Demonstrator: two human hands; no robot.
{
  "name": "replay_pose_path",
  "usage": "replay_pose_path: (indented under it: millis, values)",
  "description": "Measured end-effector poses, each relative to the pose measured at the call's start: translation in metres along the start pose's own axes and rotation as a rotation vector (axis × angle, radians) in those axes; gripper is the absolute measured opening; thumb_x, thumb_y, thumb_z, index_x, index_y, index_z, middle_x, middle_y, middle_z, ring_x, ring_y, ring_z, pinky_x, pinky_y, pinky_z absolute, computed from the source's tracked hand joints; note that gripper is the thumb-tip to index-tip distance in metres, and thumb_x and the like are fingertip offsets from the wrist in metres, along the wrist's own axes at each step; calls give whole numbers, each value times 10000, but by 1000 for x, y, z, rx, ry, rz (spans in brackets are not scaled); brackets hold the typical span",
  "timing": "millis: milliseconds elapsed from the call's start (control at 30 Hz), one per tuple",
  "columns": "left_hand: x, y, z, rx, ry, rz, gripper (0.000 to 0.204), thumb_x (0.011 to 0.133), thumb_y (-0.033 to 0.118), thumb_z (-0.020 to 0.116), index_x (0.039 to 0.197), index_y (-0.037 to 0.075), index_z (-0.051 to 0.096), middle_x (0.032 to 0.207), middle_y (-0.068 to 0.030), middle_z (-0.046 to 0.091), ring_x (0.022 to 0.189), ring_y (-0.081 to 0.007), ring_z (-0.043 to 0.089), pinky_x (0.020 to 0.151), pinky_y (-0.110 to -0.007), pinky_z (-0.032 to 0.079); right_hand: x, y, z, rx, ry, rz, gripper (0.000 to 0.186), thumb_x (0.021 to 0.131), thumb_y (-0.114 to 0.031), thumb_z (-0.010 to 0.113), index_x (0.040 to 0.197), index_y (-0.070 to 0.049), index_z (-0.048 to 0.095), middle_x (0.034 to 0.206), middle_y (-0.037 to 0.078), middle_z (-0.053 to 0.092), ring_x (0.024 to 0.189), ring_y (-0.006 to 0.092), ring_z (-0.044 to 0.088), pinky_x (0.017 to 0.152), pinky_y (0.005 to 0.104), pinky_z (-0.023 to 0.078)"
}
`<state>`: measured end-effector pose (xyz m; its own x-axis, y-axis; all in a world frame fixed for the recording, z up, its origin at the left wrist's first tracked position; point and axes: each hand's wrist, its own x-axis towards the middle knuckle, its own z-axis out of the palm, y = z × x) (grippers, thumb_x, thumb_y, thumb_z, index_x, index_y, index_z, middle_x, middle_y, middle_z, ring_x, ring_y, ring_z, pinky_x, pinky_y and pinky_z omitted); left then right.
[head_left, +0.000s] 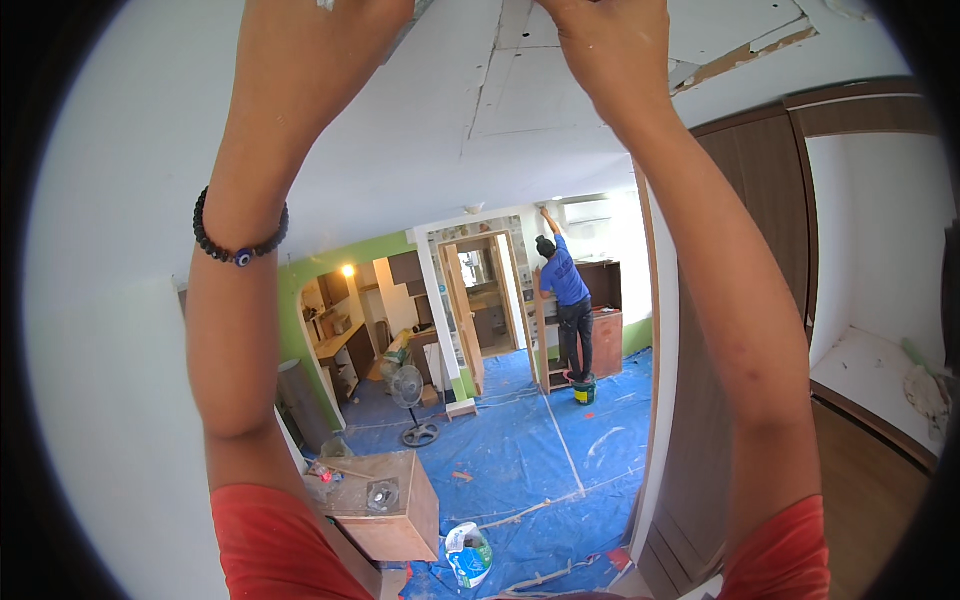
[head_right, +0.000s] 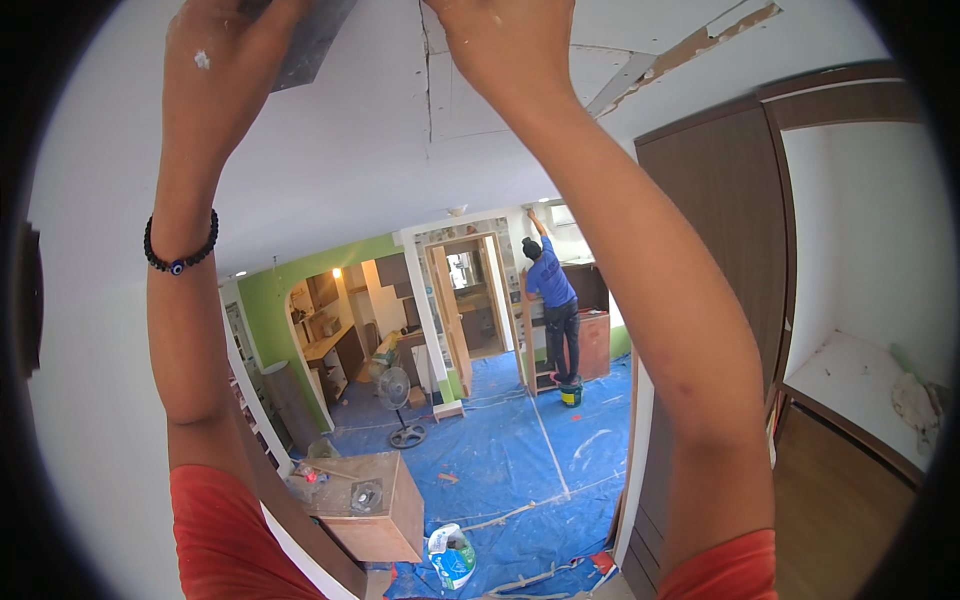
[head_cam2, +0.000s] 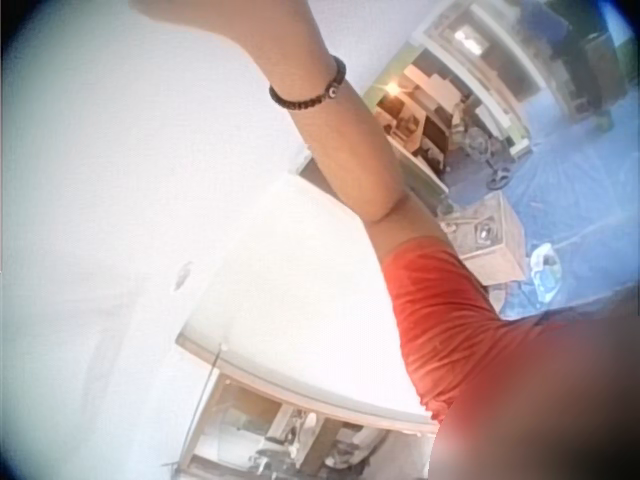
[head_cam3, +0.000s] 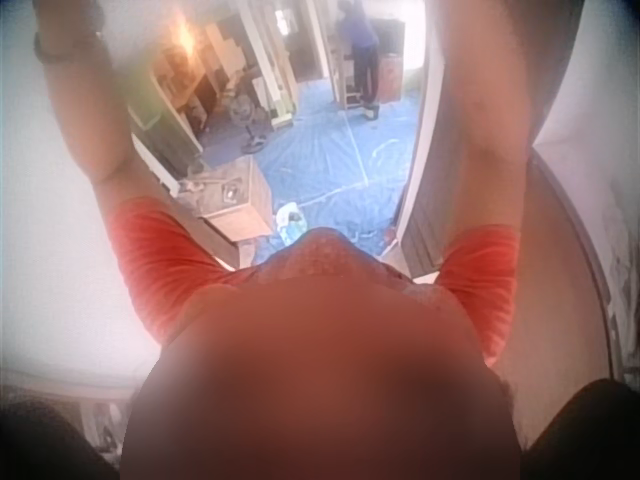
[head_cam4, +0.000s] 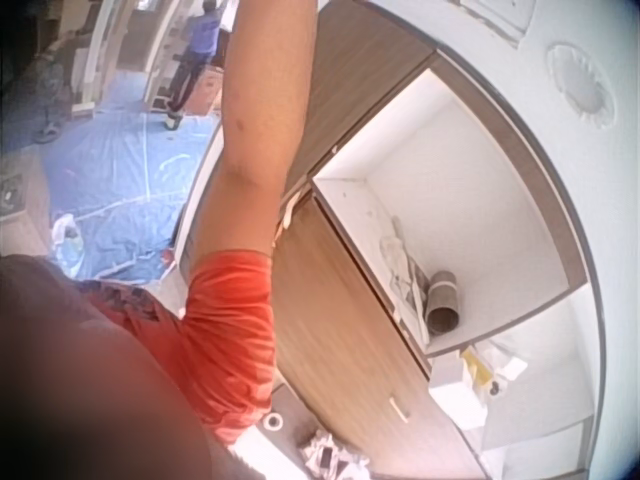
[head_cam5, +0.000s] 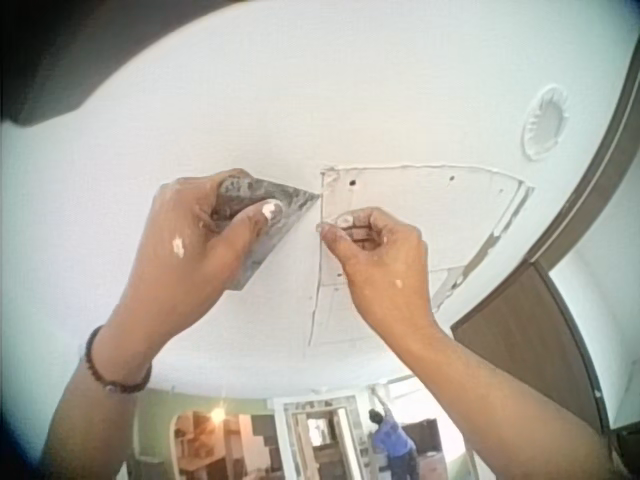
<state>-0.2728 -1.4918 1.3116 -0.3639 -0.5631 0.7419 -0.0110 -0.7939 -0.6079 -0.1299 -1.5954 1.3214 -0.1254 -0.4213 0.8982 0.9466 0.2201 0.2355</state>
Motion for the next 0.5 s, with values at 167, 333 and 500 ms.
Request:
replay_pose_path:
  millis: [167, 333, 500]
  values:
    - [16, 14, -21, -18, -147, -38, 203, 910, 83, 650, 821, -95, 693, 561, -157, 580, 474, -186, 528, 508, -335, 432, 17, 2, -17, -270, -43, -198, 197, 832, -91, 813, 890, 51, 691, 765, 164, 713, 684, 206, 675, 660, 330, 527]
    - [36, -22, -4, -137, -115, -149, 188, 893, 75, 651, 828, -95, 699, 574, -198, 602, 517, -275, 592, 553, -404, 460, 18, 10, -16, -345, -20, -343, 200, 818, -83, 814, 896, 49, 686, 794, 196, 715, 731, 294, 700, 700, 369, 539]
    - [36, -24, 2, 315, 85, 303, 163, 883, 66, 675, 808, -78, 695, 632, -209, 630, 543, -297, 626, 565, -401, 485, 21, 15, -19, -295, -44, -380, 199, 850, -109, 790, 912, 53, 693, 804, 205, 717, 749, 308, 707, 711, 375, 542]
